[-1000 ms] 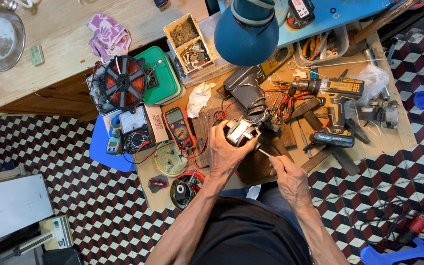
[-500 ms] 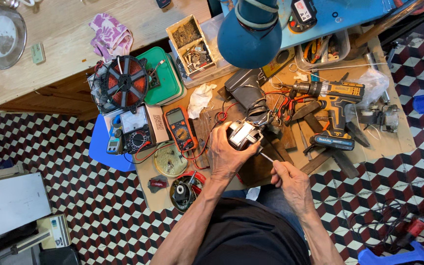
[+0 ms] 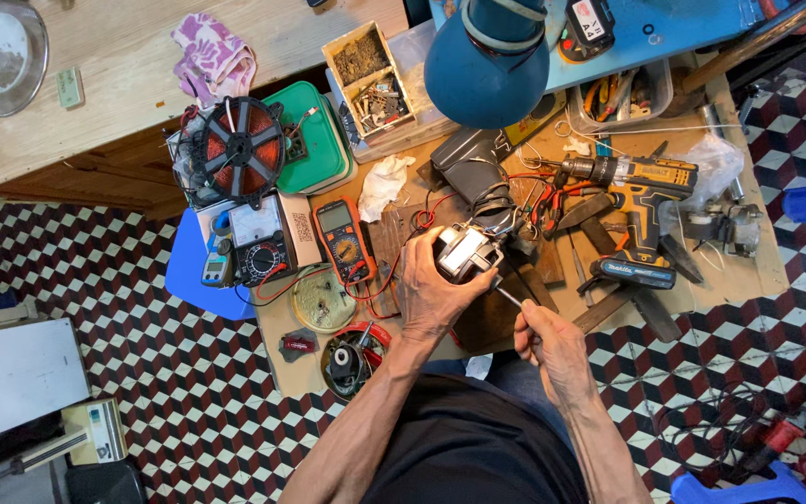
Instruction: The person works at a cluttered workbench repairing an electric motor. They use a screwdriver to loosen and remove parts from the motor housing, handle a small bottle, reposition the motor, and manipulate its internal components and wires while a multimeter and cordless drill sit nearby.
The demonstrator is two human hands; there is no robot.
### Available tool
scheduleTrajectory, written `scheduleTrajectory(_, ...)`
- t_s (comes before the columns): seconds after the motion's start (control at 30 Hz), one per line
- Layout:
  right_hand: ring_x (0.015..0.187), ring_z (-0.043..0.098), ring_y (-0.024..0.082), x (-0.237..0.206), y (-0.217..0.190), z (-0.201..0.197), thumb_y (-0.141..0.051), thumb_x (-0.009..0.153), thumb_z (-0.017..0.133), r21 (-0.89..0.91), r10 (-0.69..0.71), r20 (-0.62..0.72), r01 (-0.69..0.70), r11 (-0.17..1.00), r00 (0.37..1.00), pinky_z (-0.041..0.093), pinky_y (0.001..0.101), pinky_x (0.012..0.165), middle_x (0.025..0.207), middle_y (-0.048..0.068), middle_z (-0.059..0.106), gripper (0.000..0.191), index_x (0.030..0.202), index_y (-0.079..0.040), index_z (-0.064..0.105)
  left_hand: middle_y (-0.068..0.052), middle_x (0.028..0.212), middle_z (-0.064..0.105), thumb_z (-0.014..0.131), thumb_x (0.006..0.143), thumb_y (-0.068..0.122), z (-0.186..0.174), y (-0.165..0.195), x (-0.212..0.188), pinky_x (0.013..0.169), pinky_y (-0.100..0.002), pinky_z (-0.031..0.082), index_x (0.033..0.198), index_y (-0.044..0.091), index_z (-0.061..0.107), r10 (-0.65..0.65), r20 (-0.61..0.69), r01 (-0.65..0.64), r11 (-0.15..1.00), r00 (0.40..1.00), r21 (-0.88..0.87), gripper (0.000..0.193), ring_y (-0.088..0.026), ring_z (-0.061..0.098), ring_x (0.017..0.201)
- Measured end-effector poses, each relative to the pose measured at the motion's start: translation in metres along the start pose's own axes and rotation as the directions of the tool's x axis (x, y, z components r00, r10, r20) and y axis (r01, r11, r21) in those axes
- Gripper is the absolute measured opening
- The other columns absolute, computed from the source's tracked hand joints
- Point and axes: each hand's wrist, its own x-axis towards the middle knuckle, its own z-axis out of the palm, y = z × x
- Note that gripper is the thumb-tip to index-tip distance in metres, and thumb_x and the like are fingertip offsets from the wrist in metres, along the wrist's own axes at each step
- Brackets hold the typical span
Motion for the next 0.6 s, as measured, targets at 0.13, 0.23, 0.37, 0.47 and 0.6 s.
scheduleTrajectory(0.13,0.058,0.05,0.009,0.0025,-0.0013,0.0027,-0.034,0.103,0.059,-0.019,-0.005,-0.002,0.005,1.0,1.0,0.038,0.0223,0.053,0.066,0.002,0.059,0.033,0.087,-0.005,0.065,-0.014,0.12,0.061,0.095,0.062,0.043,0.0,0.0003,-0.0001,0.093,-0.042,0.055,0.128,0.003,0.057,-0.008,-0.004,0.008,1.0,1.0,-0.011,0.086,-0.03,0.064,0.111)
scheduleTrajectory(0.23,0.059,0.053,0.009,0.0006,-0.0004,0.0032,-0.033,0.103,0.058,-0.006,-0.011,-0.008,0.011,1.0,1.0,0.04,0.0223,0.055,0.068,0.002,0.06,0.034,0.088,-0.004,0.065,-0.014,0.119,0.061,0.095,0.061,0.044,-0.0039,-0.0002,0.0012,0.093,-0.042,0.055,0.127,0.003,0.058,0.009,-0.018,-0.01,1.0,1.0,-0.023,0.086,-0.03,0.064,0.111)
scheduleTrajectory(0.37,0.06,0.053,0.009,-0.0015,-0.0016,-0.0025,-0.032,0.103,0.058,-0.059,0.001,-0.021,-0.002,0.998,1.0,0.04,0.0219,0.055,0.069,0.002,0.061,0.032,0.09,-0.004,0.066,-0.014,0.119,0.062,0.095,0.061,0.043,-0.0051,0.0007,0.0027,0.094,-0.041,0.055,0.127,0.003,0.058,0.014,0.0,-0.014,1.0,1.0,-0.021,0.086,-0.03,0.064,0.111)
scheduleTrajectory(0.47,0.06,0.054,0.009,-0.0001,0.0007,-0.0039,-0.032,0.103,0.057,-0.058,0.008,-0.012,-0.009,0.998,1.0,0.041,0.0216,0.055,0.069,0.002,0.061,0.032,0.09,-0.004,0.067,-0.014,0.119,0.062,0.096,0.062,0.042,-0.006,-0.0007,0.0027,0.094,-0.041,0.055,0.127,0.003,0.058,0.032,-0.009,-0.032,0.999,0.999,-0.038,0.085,-0.03,0.064,0.112)
scheduleTrajectory(0.6,0.06,0.054,0.008,0.0015,0.0049,-0.0026,-0.032,0.103,0.057,-0.064,0.004,-0.014,-0.005,0.998,1.0,0.042,0.0207,0.055,0.07,0.002,0.062,0.032,0.09,-0.004,0.067,-0.014,0.119,0.061,0.096,0.061,0.042,-0.0063,-0.0038,0.0037,0.095,-0.041,0.055,0.128,0.003,0.057,0.018,0.003,-0.018,0.999,1.0,-0.043,0.086,-0.03,0.064,0.112)
